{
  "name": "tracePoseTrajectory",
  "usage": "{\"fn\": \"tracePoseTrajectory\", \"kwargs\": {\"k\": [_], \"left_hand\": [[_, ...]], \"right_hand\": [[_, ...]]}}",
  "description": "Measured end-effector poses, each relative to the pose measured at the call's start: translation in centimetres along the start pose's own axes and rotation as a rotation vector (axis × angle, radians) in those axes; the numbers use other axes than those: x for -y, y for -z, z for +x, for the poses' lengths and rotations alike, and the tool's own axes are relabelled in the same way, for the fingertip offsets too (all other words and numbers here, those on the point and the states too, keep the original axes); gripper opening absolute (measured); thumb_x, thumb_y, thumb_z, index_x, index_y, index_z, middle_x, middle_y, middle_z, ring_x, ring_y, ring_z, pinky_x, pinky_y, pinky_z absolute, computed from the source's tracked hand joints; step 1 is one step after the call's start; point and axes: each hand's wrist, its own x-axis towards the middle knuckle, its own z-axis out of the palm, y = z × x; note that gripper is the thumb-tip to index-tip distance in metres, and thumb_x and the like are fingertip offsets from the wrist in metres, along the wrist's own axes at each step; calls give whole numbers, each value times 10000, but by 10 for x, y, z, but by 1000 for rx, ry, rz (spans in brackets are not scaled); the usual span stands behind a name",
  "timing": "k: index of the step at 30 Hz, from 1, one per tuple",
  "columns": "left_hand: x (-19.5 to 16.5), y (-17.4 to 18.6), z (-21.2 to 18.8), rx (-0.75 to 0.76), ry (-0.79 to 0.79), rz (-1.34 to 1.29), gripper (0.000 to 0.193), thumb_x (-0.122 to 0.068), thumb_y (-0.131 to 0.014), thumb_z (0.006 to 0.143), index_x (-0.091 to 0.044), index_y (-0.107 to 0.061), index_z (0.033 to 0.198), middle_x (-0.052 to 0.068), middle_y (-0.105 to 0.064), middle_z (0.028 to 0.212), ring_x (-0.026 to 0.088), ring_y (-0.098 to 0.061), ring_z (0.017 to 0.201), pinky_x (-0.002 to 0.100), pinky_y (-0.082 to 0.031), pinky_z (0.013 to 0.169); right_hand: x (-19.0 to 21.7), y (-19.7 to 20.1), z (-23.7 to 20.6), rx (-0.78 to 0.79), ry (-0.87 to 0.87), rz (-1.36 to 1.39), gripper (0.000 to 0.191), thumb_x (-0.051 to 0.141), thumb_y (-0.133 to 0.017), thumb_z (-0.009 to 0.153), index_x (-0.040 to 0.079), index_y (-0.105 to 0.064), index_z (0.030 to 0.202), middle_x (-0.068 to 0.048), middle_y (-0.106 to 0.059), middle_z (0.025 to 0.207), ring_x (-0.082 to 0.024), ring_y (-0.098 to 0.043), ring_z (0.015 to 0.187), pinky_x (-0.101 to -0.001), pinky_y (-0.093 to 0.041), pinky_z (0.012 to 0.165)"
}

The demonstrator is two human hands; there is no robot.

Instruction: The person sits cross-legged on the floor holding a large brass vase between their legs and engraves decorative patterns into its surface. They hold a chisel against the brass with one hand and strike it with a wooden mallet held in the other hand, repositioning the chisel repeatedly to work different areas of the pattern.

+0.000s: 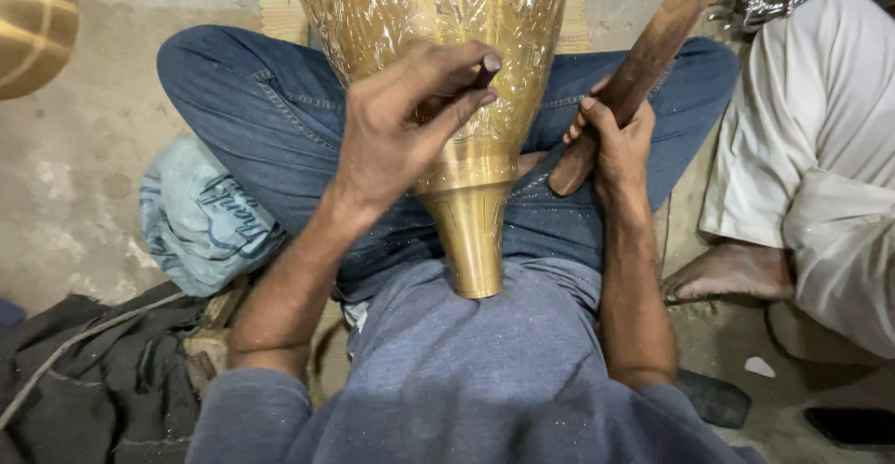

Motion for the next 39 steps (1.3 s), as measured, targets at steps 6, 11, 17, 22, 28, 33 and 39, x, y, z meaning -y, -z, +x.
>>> {"fn": "tracePoseTrajectory", "kwargs": {"k": [6, 11, 17, 22, 28, 33, 39], "left_hand": [[-9, 3, 11, 118, 246, -102, 343, -112, -801, 1004, -100, -663, 1319, 45, -790, 1062, 152, -817, 962, 293, -704, 874], [-16, 9, 18, 180, 29, -41, 355, -47, -777, 1025, -84, -663, 1359, 77, -754, 1199, 183, -788, 1087, 301, -688, 968], [-19, 13, 18, 175, 63, -25, 378, -66, -805, 1009, -70, -658, 1357, 79, -753, 1167, 173, -789, 1040, 292, -683, 922], [-16, 12, 17, 173, 27, 3, 379, -82, -805, 1014, -66, -654, 1362, 83, -752, 1162, 175, -786, 1030, 294, -680, 914], [-13, 11, 14, 168, 18, 17, 385, -87, -798, 1029, -70, -639, 1380, 84, -748, 1186, 184, -785, 1058, 304, -686, 933], [-12, 13, 12, 171, 29, 12, 393, -90, -800, 1029, -68, -636, 1386, 87, -746, 1196, 188, -788, 1063, 307, -687, 933], [-15, 15, 15, 191, 35, 9, 393, -84, -804, 1028, -62, -636, 1383, 83, -751, 1166, 180, -789, 1039, 292, -683, 917]], "right_hand": [[47, 7, -2, 120, 237, -614, 268, 94, -701, 962, 10, -600, 1196, -55, -644, 828, -143, -633, 723, -294, -524, 651], [86, -3, 3, 196, 597, -930, 306, -2, -735, 987, 23, -606, 1263, -73, -698, 997, -151, -698, 856, -302, -549, 703], [124, -13, -6, 103, 978, -1428, 474, -25, -911, 758, 31, -680, 1168, -90, -713, 981, -254, -690, 826, -414, -537, 685], [128, -14, -2, 112, 671, -894, 273, 21, -815, 995, 55, -621, 1183, -63, -693, 1010, -205, -632, 837, -361, -500, 744], [134, -25, -13, 74, 806, -1388, 342, 88, -876, 884, 52, -636, 1125, -99, -690, 901, -250, -678, 778, -403, -526, 678], [141, -30, -17, 105, 871, -1606, 325, 36, -882, 833, 30, -635, 1045, -121, -686, 901, -314, -685, 819, -488, -533, 757], [133, -17, -12, 163, 789, -1249, 236, -39, -727, 929, 17, -584, 1108, -135, -681, 1074, -318, -682, 998, -412, -539, 875]]}}
